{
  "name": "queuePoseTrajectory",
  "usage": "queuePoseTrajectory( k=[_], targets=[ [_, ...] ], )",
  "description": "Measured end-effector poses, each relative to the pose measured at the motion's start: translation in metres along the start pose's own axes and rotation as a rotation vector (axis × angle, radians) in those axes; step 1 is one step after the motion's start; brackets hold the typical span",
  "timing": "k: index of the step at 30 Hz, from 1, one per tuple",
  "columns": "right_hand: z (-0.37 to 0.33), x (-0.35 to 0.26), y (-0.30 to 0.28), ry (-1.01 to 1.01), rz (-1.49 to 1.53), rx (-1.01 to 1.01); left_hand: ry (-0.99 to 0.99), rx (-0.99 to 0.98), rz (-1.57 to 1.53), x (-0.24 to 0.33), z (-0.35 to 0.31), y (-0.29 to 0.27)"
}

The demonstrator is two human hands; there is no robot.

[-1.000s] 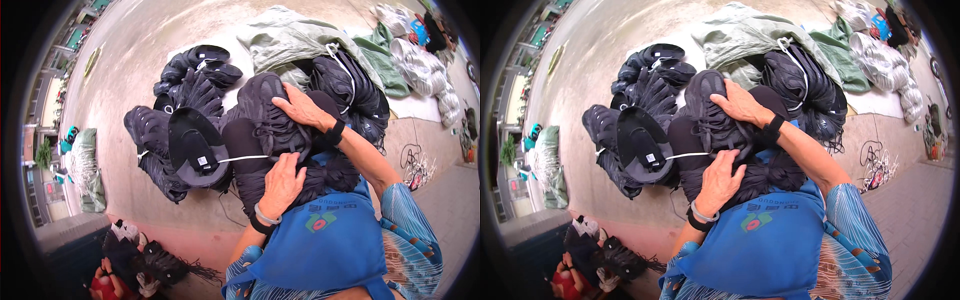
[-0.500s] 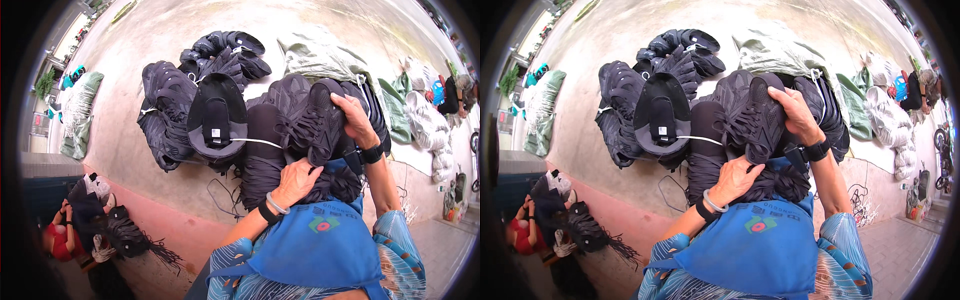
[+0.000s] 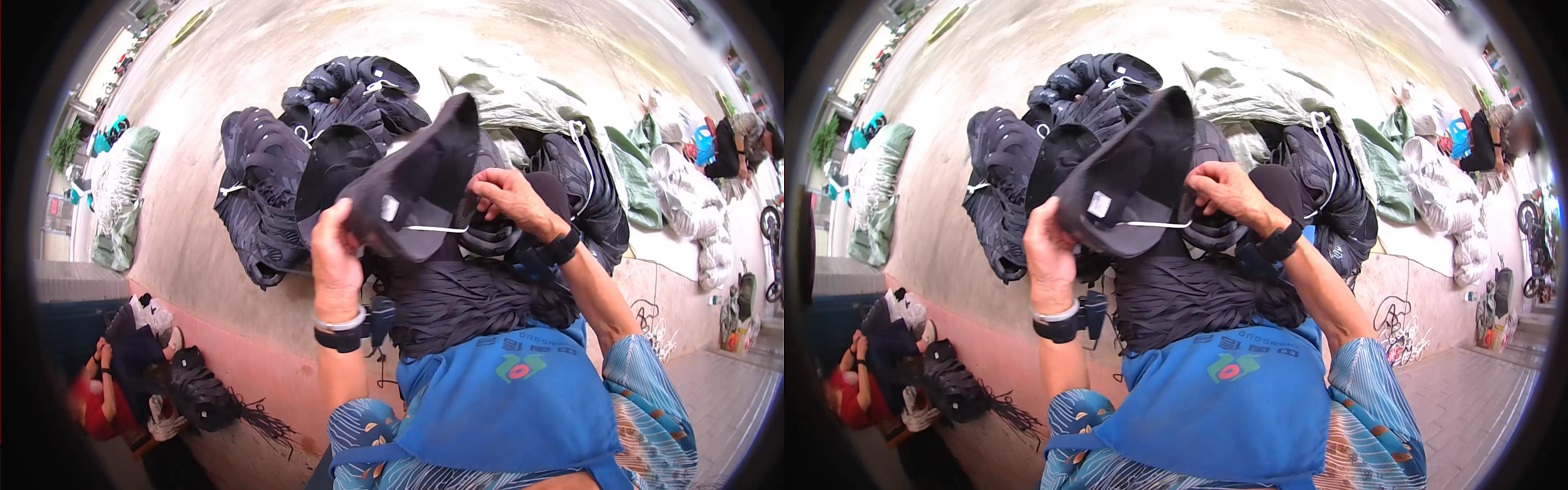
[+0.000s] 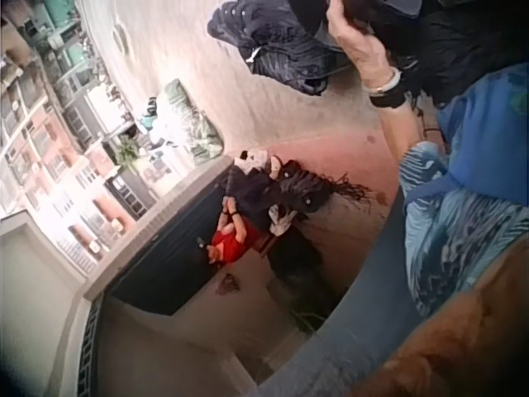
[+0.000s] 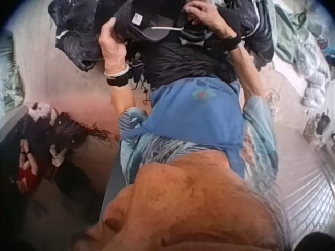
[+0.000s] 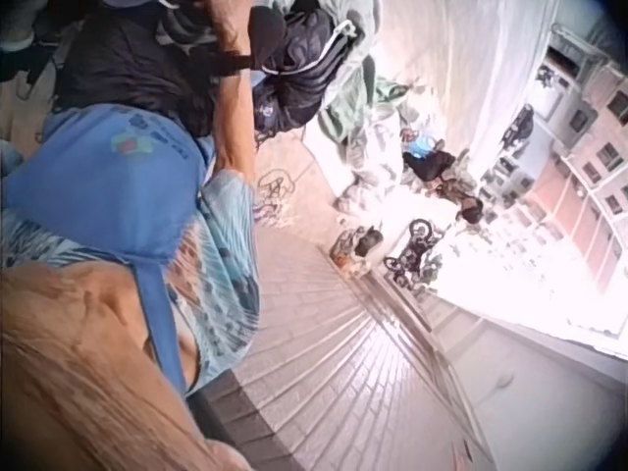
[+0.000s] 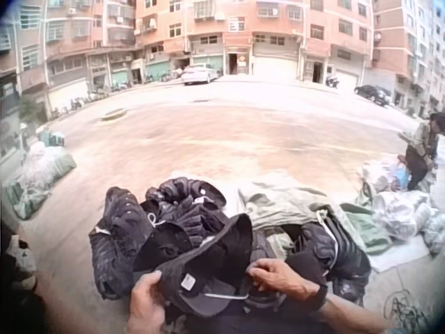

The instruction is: Inserting laces and organizing black athletic shoes into bundles.

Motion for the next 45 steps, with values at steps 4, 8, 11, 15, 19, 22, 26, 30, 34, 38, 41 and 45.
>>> queuePoseTrajectory(
  k=[4,8,11,15,19,22,26,30,34,38,41,45],
  targets=[
    [-0.005,-0.005,-0.004,0.016,-0.089,0.016,0.085,0.097,-0.222,-0.006,0.070,-0.115],
    [-0.019,0.002,-0.002,-0.025,0.001,0.083,-0.124,0.442,-0.031,-0.054,0.064,-0.180],
    [-0.034,-0.001,-0.015,-0.332,-0.442,0.341,-0.075,0.349,0.350,-0.052,0.049,-0.201],
    [-0.050,-0.005,-0.026,-0.394,-0.720,0.504,0.354,0.371,0.905,-0.003,0.037,-0.204],
    [-0.048,0.006,-0.024,-0.367,-0.884,0.446,0.621,0.020,0.745,0.018,-0.022,-0.030],
    [-0.053,0.008,-0.024,-0.221,-0.922,0.394,0.435,-0.410,0.742,-0.043,-0.030,0.061],
    [-0.055,0.020,-0.027,-0.219,-0.921,0.392,0.727,-0.749,1.402,-0.100,-0.032,0.123],
    [-0.055,0.022,-0.018,-0.258,-1.096,0.425,0.696,-0.777,1.682,-0.133,-0.023,0.127],
    [-0.057,0.024,-0.030,-0.350,-0.964,0.425,0.794,-0.739,1.655,-0.133,-0.022,0.129],
    [-0.054,0.026,-0.016,-0.393,-1.145,0.357,0.719,-0.687,1.841,-0.139,-0.022,0.132],
    [-0.059,0.031,-0.020,-0.397,-0.973,0.323,0.774,-0.665,1.798,-0.137,-0.029,0.123],
    [-0.071,0.041,-0.041,-0.390,-0.745,0.276,0.782,-0.636,1.766,-0.137,-0.036,0.122]
  ],
)
Point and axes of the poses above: each hand's wrist, its own z-axis towards the middle knuckle, its own y-axis out of the palm, x = y × z, the point moved 5 cm from there along z, towards the middle knuckle, and after that the axes turned 4 degrees about -z, right-handed, at the moved point
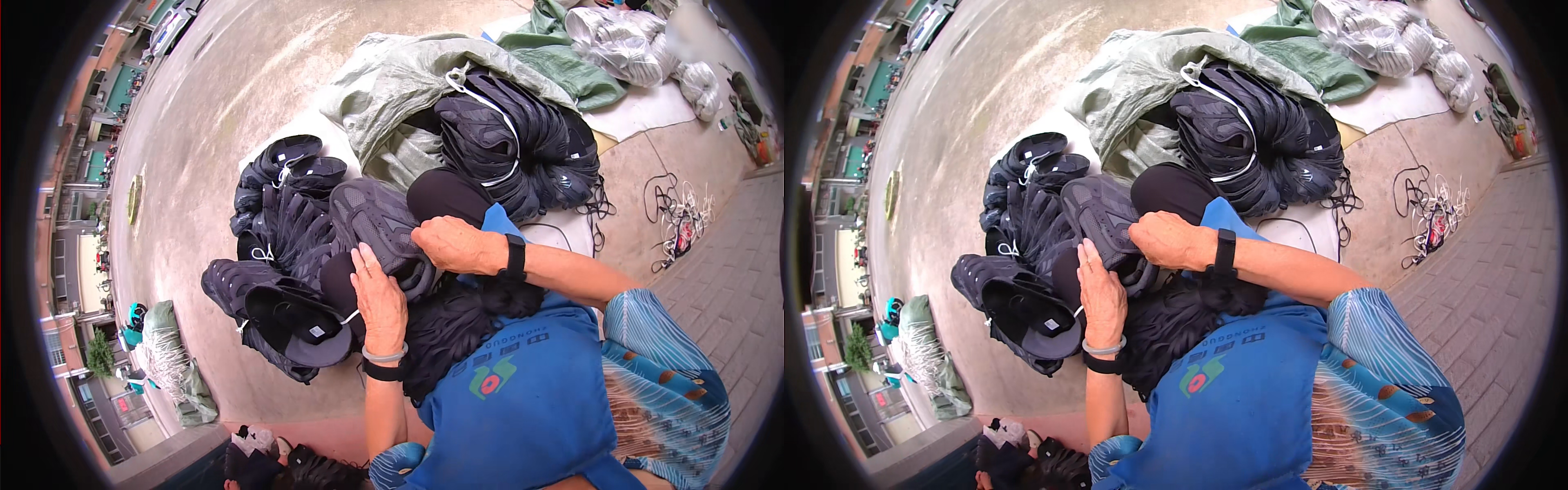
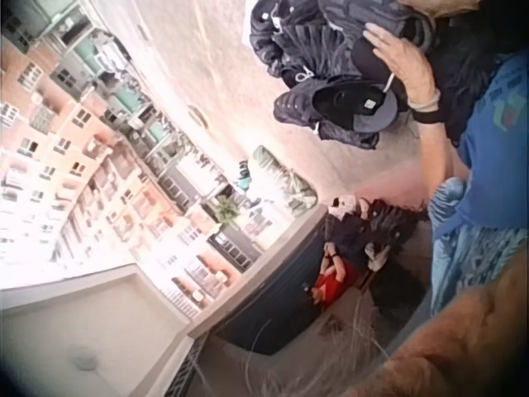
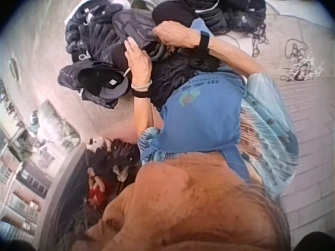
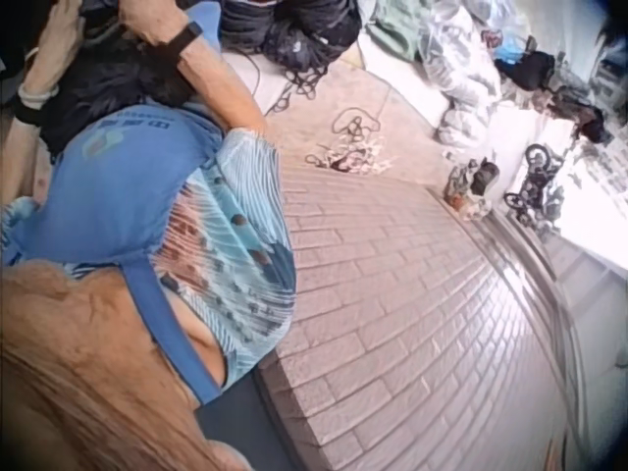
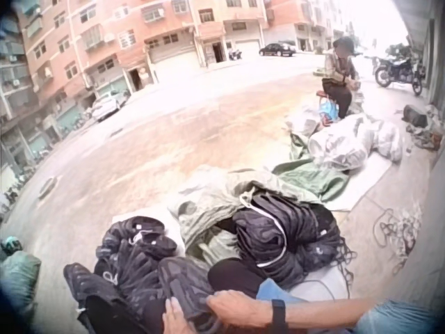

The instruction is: Inserting laces and organizing black athletic shoes into bundles.

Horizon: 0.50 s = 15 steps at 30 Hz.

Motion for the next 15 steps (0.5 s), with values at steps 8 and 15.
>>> queuePoseTrajectory(
  k=[8,15],
  targets=[
    [0.010,-0.010,0.003,0.029,-0.019,0.054,-0.038,-0.051,-0.030,0.000,0.001,-0.004],
    [0.009,-0.002,0.002,-0.001,0.036,0.022,0.006,0.119,-0.114,0.009,-0.010,-0.021]
  ],
)
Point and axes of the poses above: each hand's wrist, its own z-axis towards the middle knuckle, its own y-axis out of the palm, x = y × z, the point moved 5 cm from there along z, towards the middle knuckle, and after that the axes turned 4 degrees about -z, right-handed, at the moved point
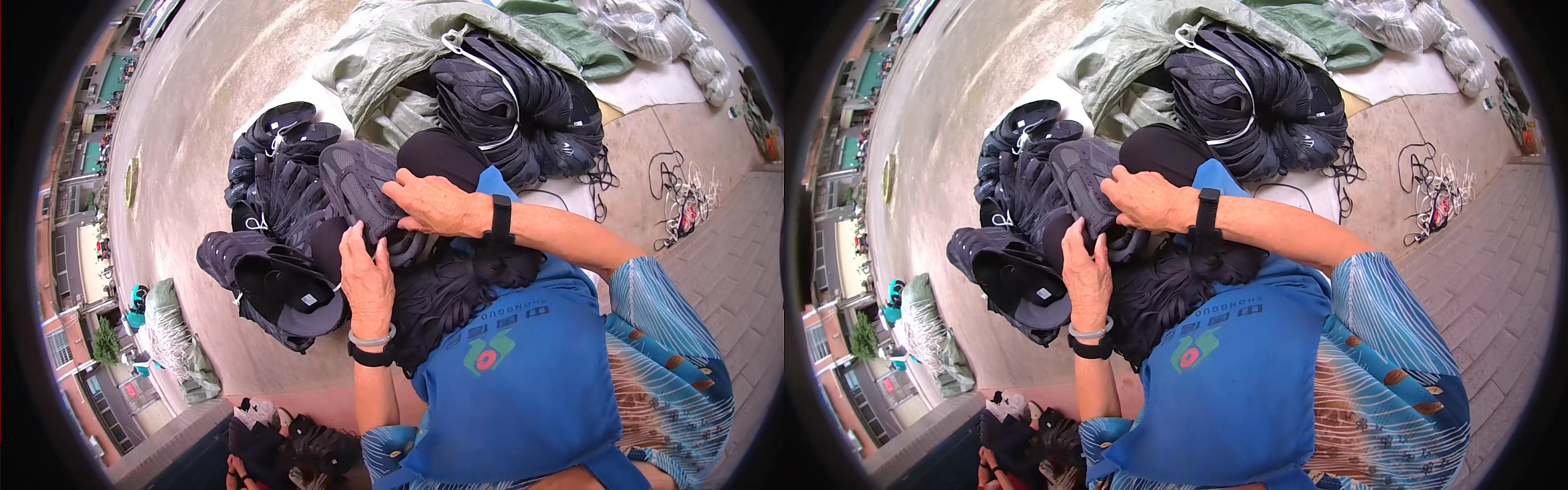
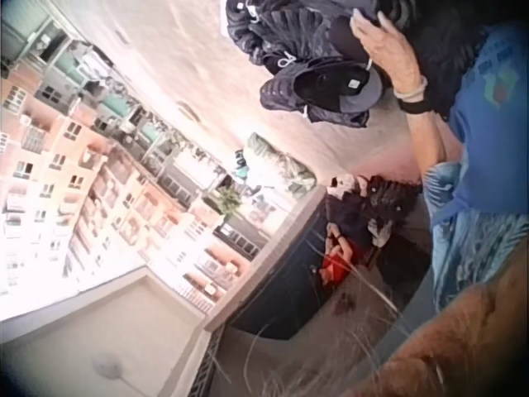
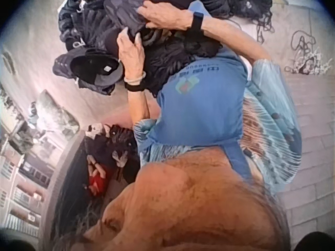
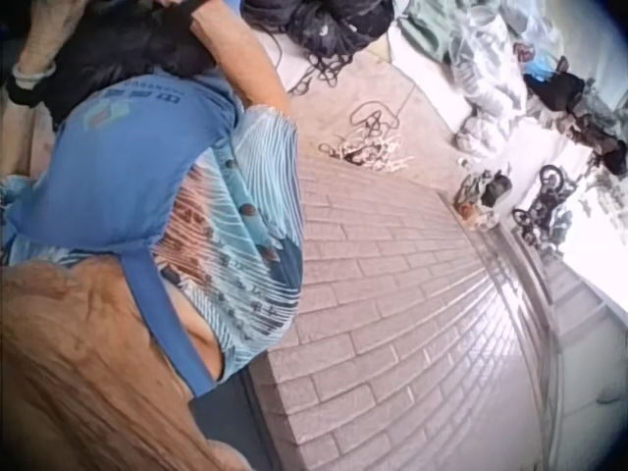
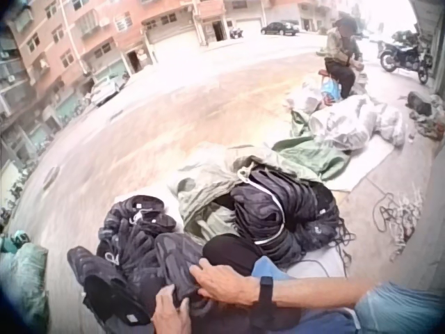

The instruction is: Inserting laces and organizing black athletic shoes into bundles.

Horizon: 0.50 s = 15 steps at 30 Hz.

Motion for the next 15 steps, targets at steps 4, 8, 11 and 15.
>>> queuePoseTrajectory(
  k=[4,8,11,15],
  targets=[
    [0.003,-0.009,-0.002,-0.123,0.004,0.011,-0.166,0.042,-0.172,-0.009,-0.002,-0.004],
    [0.006,-0.007,0.004,-0.164,-0.039,-0.049,-0.203,0.007,-0.179,-0.008,0.004,-0.005],
    [0.001,-0.005,0.004,-0.218,-0.037,-0.052,-0.141,-0.049,-0.208,-0.006,0.004,-0.002],
    [-0.025,-0.001,0.007,-0.314,-0.024,-0.369,0.002,-0.202,-0.236,0.006,-0.010,0.008]
  ],
)
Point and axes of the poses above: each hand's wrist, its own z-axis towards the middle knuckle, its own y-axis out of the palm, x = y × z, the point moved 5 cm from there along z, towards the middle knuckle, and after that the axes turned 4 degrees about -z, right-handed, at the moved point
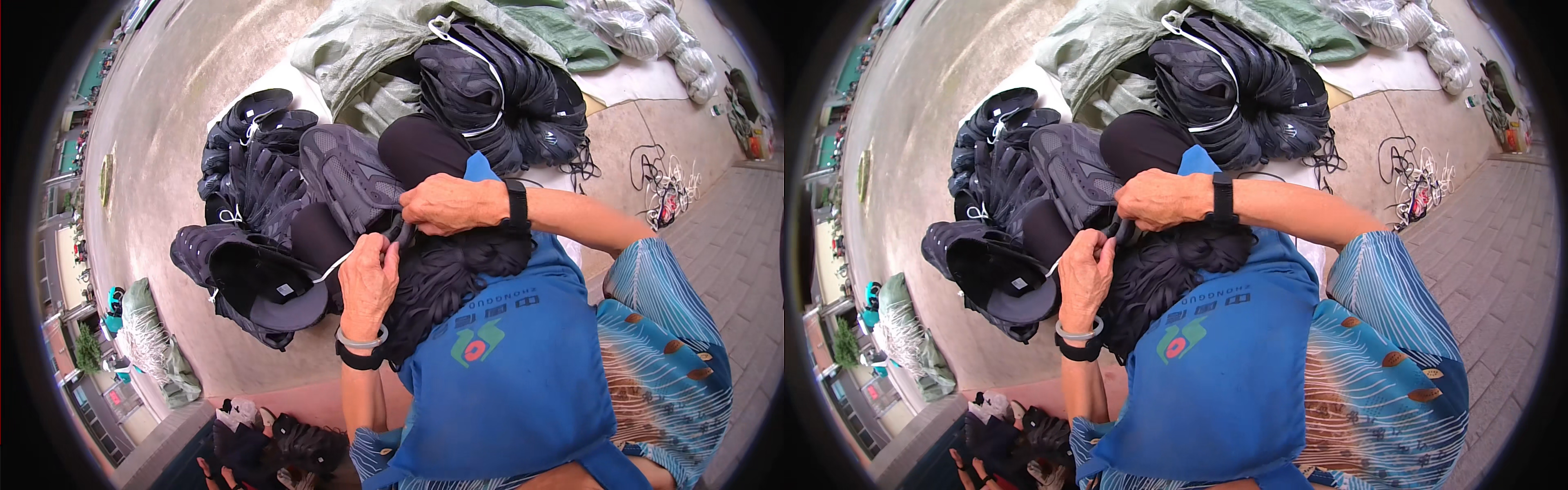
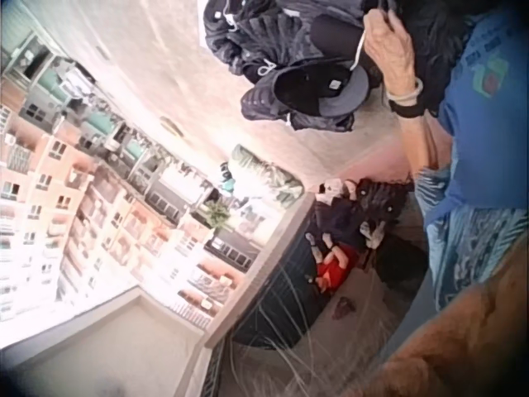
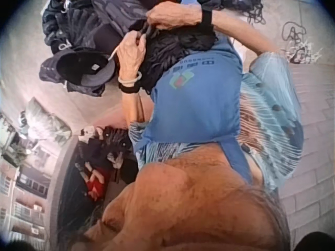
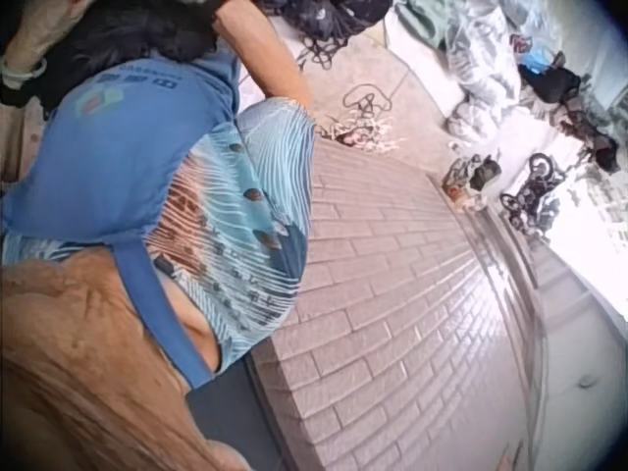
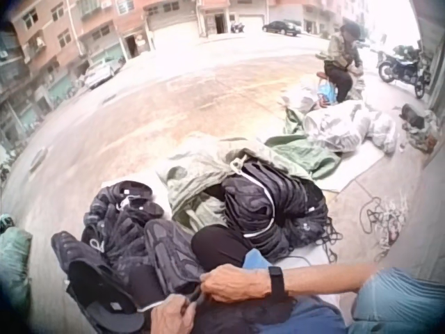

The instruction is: Inserting laces and organizing black athletic shoes into bundles.

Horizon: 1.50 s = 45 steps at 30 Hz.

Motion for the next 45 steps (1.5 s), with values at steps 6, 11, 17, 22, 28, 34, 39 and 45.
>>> queuePoseTrajectory(
  k=[6,11,17,22,28,34,39,45],
  targets=[
    [0.007,-0.016,-0.032,0.070,0.063,0.314,0.160,0.159,0.136,0.008,0.005,-0.007],
    [0.017,-0.018,-0.012,-0.020,-0.054,0.223,-0.071,0.208,-0.106,-0.006,0.007,-0.013],
    [0.012,-0.005,-0.010,0.086,-0.055,0.125,-0.119,0.236,0.103,-0.013,0.014,-0.019],
    [0.013,-0.010,-0.029,0.214,0.025,0.443,0.019,0.098,0.288,-0.012,0.026,-0.013],
    [0.032,0.005,-0.022,0.358,-0.084,0.353,-0.015,0.052,0.293,-0.019,0.023,-0.002],
    [0.048,0.001,-0.014,0.316,-0.264,0.358,-0.052,0.104,0.245,-0.019,0.021,0.000],
    [0.036,-0.006,-0.012,0.232,-0.309,0.301,-0.109,0.094,0.284,-0.010,0.012,0.004],
    [0.026,-0.008,-0.005,0.244,-0.049,0.304,-0.018,0.084,0.452,0.000,0.000,0.013]
  ],
)
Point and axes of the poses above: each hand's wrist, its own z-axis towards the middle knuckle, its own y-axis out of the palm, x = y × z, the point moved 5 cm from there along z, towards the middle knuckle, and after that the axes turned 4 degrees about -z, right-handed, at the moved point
